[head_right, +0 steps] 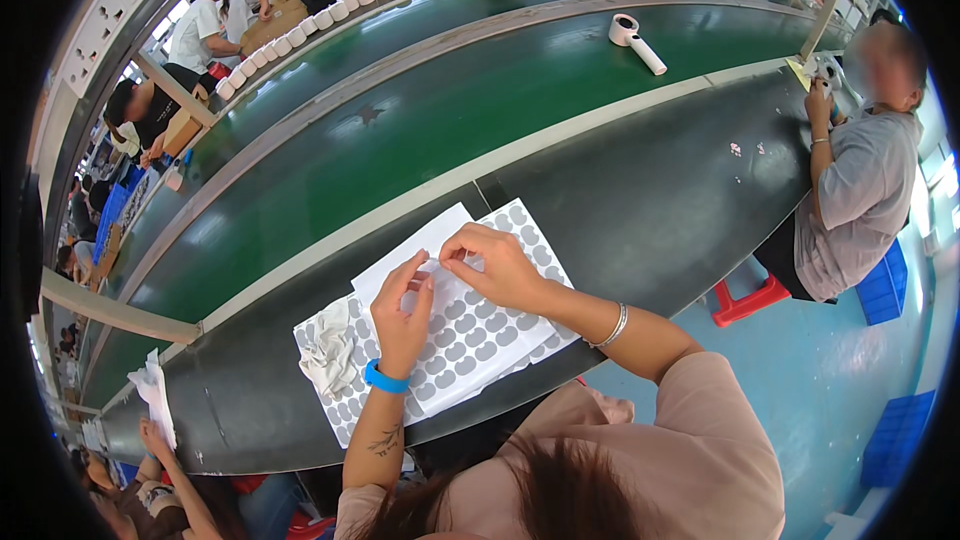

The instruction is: The person peels an adhesive pad from a sheet by hand, attaches it to the base of a handheld fan, places the fan onto the conveyor belt, and peels more adhesive pads from the sheet.

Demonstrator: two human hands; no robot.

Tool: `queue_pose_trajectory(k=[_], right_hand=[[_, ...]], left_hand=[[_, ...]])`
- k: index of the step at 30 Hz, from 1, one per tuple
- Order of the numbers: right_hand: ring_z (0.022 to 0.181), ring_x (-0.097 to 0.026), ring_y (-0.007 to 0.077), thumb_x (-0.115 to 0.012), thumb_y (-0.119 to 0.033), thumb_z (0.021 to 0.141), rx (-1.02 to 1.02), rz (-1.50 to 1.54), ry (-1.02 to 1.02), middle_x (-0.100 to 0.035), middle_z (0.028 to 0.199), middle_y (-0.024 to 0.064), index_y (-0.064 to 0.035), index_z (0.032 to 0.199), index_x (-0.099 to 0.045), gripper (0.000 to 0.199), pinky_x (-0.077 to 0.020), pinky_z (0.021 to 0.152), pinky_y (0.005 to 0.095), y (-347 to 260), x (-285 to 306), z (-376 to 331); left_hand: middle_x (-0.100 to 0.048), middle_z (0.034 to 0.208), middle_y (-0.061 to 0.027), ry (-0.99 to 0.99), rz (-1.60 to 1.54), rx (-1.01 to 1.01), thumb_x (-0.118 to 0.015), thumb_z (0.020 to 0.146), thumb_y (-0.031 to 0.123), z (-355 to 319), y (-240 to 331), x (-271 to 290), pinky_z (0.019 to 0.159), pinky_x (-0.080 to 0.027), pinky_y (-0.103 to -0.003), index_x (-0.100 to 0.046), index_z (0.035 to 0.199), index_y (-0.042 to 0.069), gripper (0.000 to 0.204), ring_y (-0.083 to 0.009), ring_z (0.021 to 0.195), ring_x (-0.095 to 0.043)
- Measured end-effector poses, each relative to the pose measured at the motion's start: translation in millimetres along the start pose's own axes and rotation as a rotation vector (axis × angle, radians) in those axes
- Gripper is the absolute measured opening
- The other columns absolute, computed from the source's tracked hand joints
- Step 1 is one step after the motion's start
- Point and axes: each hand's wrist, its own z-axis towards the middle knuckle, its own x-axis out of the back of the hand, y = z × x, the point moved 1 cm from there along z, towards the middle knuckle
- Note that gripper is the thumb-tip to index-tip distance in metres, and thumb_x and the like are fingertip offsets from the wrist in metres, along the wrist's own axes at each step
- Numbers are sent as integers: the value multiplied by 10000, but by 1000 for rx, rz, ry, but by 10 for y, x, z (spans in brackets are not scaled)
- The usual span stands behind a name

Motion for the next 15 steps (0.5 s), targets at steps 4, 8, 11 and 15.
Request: queue_pose_trajectory(k=[4, 8, 11, 15], right_hand=[[744, -612, 168, -672, -16, 786, 7, -17, 30, -632, 825, 78, -22, 867, -647, 85, -482, 679, 266, -15, 3, 8], [738, -622, 177, -667, -15, 791, 50, -36, 58, -629, 826, 80, -23, 877, -644, 90, -489, 667, 270, -38, 19, 13], [729, -630, 185, -665, -19, 797, 67, -54, 58, -624, 820, 79, -27, 881, -639, 88, -489, 655, 274, -35, 29, 11], [752, -590, 150, -664, 1, 787, -41, 9, 26, -627, 836, 73, -18, 881, -646, 97, -469, 693, 260, 5, 2, -2]], left_hand=[[-652, 1059, -153, -6, 8, -15, -617, 819, 9, -6, -28, -5, 744, -519, -295, -613, 1188, 51, 371, -211, 869, -656], [-656, 1090, -138, -39, -10, 13, -617, 829, 16, -9, -23, -2, 775, -507, -291, -601, 1213, 52, 386, -185, 877, -650], [-658, 1083, -141, -48, -5, 19, -617, 827, 15, -16, -18, 5, 779, -507, -293, -603, 1210, 51, 385, -183, 886, -648], [-663, 1060, -144, -41, -15, 24, -620, 818, 1, -29, -36, 37, 786, -508, -294, -607, 1201, 51, 387, -193, 893, -651]])
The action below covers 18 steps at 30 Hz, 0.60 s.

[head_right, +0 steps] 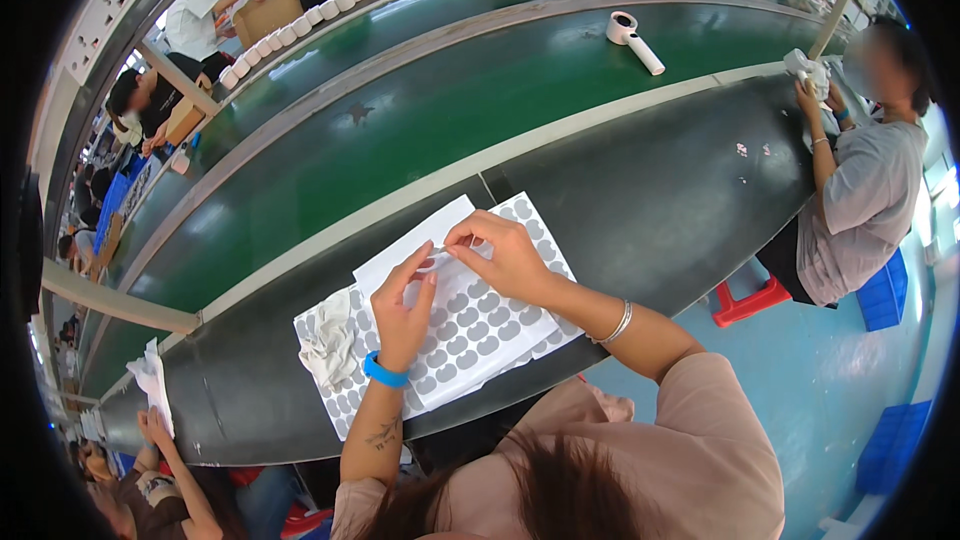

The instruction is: The person peels an adhesive pad from a sheet by hand, attaches it to the base of a handheld fan, places the fan onto the conveyor belt, and peels more adhesive pads from the sheet.

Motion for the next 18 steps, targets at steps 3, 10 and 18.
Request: queue_pose_trajectory(k=[3, 10, 18], right_hand=[[767, -577, 149, -654, 8, 792, 1, -35, -37, -614, 833, 65, -13, 873, -633, 87, -461, 705, 262, -3, 27, 26], [784, -551, 124, -629, -15, 838, -18, -25, -71, -604, 849, 42, -10, 902, -593, 73, -448, 741, 256, 40, 27, 37], [805, -556, 95, -630, -21, 849, -97, -12, -56, -608, 857, 23, -4, 919, -592, 81, -449, 779, 241, 64, 8, 37]], left_hand=[[-666, 1077, -137, 45, -130, 5, -618, 818, -13, 2, -92, -26, 802, -504, -288, -603, 1194, 31, 379, -190, 888, -654], [-697, 976, -124, 69, -307, 192, -636, 855, 58, 35, -123, -23, 797, -508, -261, -640, 1101, -9, 255, -155, 888, -659], [-692, 949, -125, 40, -311, 260, -642, 864, 64, 41, -150, 6, 802, -505, -245, -633, 1072, -47, 236, -149, 905, -657]])
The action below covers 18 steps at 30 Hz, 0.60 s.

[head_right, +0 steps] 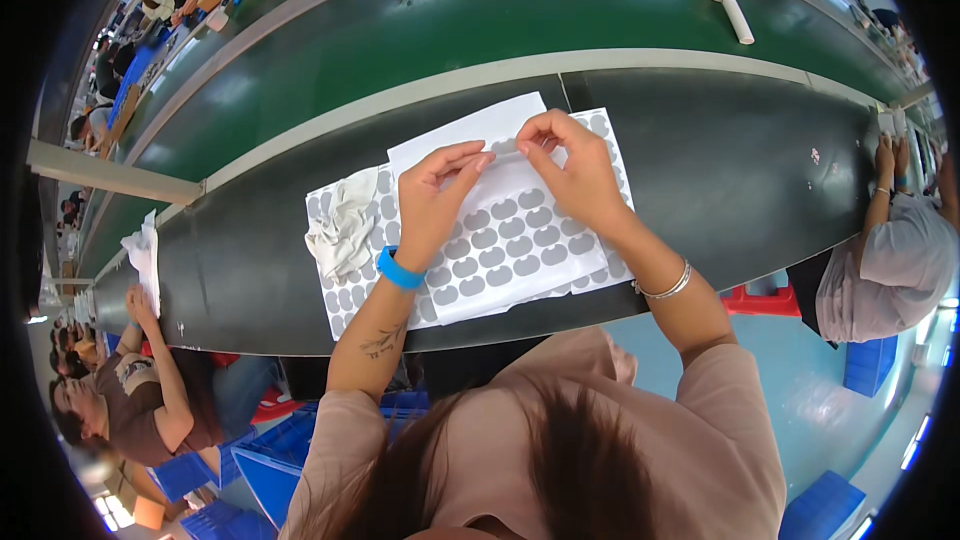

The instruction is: The person peels an adhesive pad from a sheet by hand, attaches it to the base of a handheld fan, places the fan onto the conveyor belt, and peels more adhesive pads from the sheet.

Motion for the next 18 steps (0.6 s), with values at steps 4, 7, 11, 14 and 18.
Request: queue_pose_trajectory(k=[4, 7, 11, 14, 18], right_hand=[[827, -547, 81, -622, -11, 857, 0, 34, 98, -604, 875, 13, -2, 920, -589, 71, -443, 788, 233, 91, 51, 35], [833, -543, 83, -604, 1, 864, 29, -51, 155, -593, 884, 19, -1, 964, -565, 107, -440, 788, 228, 94, 101, 44], [752, -549, 95, -611, -10, 853, 116, 12, 220, -598, 836, 43, -2, 987, -542, 151, -449, 702, 226, 160, 78, 65], [793, -525, 81, -567, -3, 885, 40, -66, 161, -543, 853, 19, -11, 1042, -490, 175, -434, 761, 216, 204, 90, 73], [746, -522, 80, -520, -29, 908, 34, -58, 166, -518, 843, 16, -19, 1051, -474, 150, -428, 710, 218, 205, 167, 73]], left_hand=[[-697, 942, -112, 46, 55, -19, -642, 860, 61, -11, 11, 20, 787, -506, -249, -646, 1054, -34, 216, -141, 877, -655], [-698, 945, -102, 57, 163, -101, -649, 848, 56, -20, -9, -2, 757, -507, -254, -661, 1040, -6, 202, -140, 853, -652], [-689, 902, -125, 100, 210, -252, -665, 807, 72, -27, 39, 25, 687, -512, -321, -676, 984, 31, 182, -241, 798, -652], [-674, 986, -117, 119, 288, -301, -656, 805, 63, 14, 221, 174, 755, -506, -348, -665, 999, 40, 196, -275, 896, -630], [-634, 1119, -126, 220, 600, -414, -668, 795, 92, -50, 465, 590, 811, -479, -339, -650, 1081, 59, 289, -282, 1009, -588]])
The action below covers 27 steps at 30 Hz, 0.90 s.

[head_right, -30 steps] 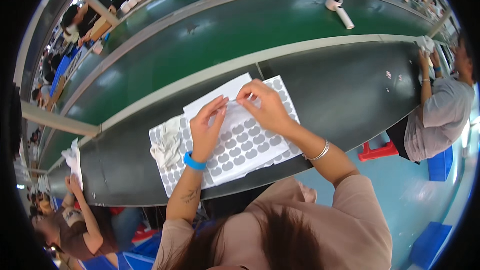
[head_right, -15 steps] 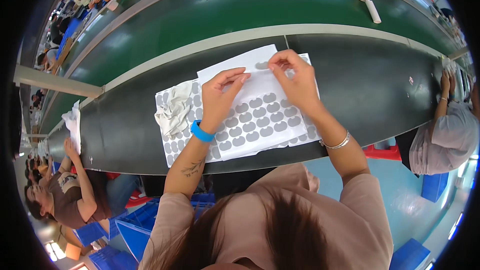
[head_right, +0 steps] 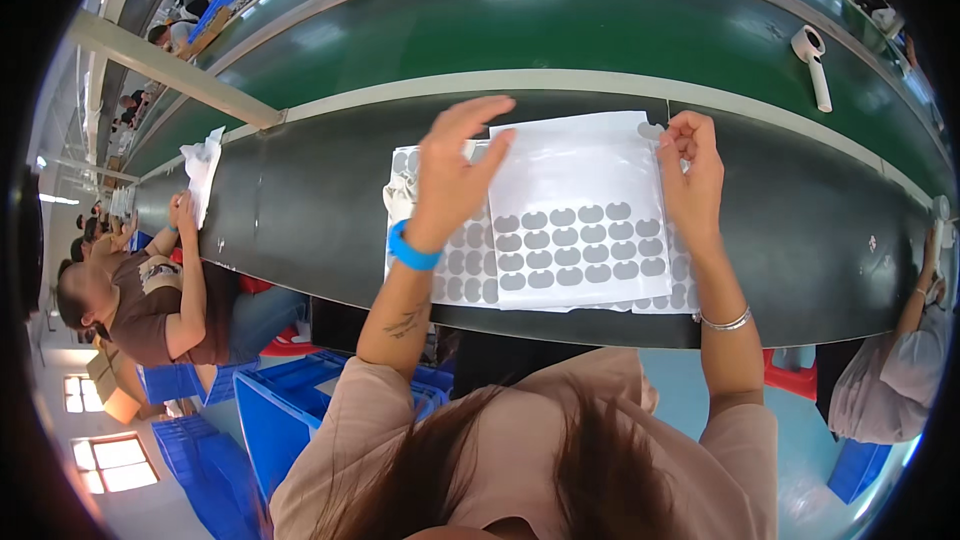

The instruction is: The person peels an adhesive pad from a sheet by hand, attaches it to the base of a handheld fan, places the fan onto the conveyor belt, and peels more adhesive pads from the sheet.

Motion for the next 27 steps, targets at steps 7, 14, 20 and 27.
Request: queue_pose_trajectory(k=[7, 14, 20, 27], right_hand=[[725, -528, 91, -516, -20, 901, 7, 12, 28, -519, 840, 25, -17, 1055, -469, 162, -433, 706, 225, -63, 25, 31], [714, -536, 90, -521, -18, 898, 31, -54, 28, -527, 865, 35, -14, 1077, -464, 189, -440, 701, 225, -40, -5, 23], [715, -536, 82, -529, -13, 893, 26, -38, 41, -530, 868, 36, -8, 1092, -462, 210, -443, 706, 224, -57, 23, 0], [713, -523, 76, -539, -2, 883, 33, -56, 22, -538, 877, 39, 2, 1124, -475, 249, -440, 715, 216, -36, 26, 24]], left_hand=[[-570, 1202, -152, -300, 637, 62, -695, 762, 141, -554, -173, 724, 924, -414, -392, -622, 1151, 100, 397, -343, 1080, -518], [-605, 1043, -167, -249, 432, 164, -663, 723, 27, -649, -406, 1048, 815, -459, -406, -667, 1011, 68, 290, -344, 966, -558], [-605, 1050, -176, -47, 568, 192, -647, 742, 23, -402, -618, 1673, 833, -454, -419, -652, 999, 40, 258, -362, 978, -566], [-418, 1339, -215, -216, 516, 97, -709, 757, 154, -724, -494, 1012, 981, -362, -475, -541, 1225, 83, 503, -409, 1191, -425]])
